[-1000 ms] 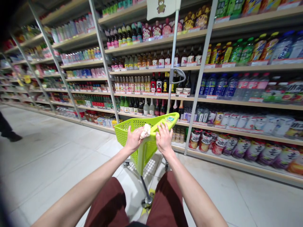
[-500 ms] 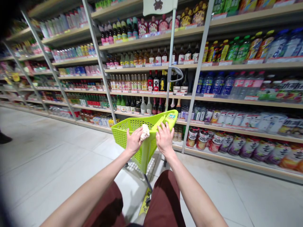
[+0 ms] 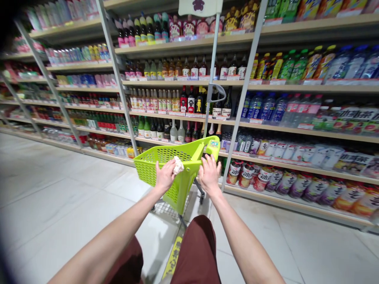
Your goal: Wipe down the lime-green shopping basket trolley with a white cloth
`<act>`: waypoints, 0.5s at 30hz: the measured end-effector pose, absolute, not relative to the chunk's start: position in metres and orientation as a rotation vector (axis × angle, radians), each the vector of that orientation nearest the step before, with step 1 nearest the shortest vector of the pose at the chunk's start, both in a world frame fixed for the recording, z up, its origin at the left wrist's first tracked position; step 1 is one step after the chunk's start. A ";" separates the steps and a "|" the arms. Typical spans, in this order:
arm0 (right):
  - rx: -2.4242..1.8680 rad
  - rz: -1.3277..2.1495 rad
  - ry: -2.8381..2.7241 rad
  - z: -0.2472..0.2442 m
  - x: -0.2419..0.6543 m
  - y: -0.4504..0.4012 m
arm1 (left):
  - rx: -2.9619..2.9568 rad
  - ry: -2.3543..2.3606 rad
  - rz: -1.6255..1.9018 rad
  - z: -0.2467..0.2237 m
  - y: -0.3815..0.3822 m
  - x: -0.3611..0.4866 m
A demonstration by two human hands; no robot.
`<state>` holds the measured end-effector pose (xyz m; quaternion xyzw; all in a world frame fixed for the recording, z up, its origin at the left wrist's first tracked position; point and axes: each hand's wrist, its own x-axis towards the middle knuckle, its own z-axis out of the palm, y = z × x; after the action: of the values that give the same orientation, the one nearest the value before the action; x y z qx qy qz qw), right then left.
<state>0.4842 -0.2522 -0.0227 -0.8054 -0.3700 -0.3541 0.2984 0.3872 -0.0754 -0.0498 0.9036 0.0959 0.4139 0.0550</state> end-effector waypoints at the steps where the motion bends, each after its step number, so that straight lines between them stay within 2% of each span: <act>1: -2.146 -0.944 -0.980 -0.023 0.487 -0.252 | 2.745 0.229 1.274 -0.046 -0.083 0.392; 6: -2.172 -0.943 -0.992 -0.023 0.494 -0.254 | 2.790 0.066 1.261 -0.046 -0.095 0.407; 12: -2.162 -0.923 -1.056 -0.023 0.496 -0.262 | 2.748 0.460 1.192 -0.077 -0.059 0.396; 15: -2.150 -0.926 -1.062 -0.025 0.499 -0.262 | 2.731 0.530 1.161 -0.078 -0.060 0.394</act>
<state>0.4985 -0.2622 -0.0246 -0.8025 -0.3963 -0.3456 0.2817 0.3940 -0.0600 -0.0784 0.9042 0.1754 0.3843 0.0633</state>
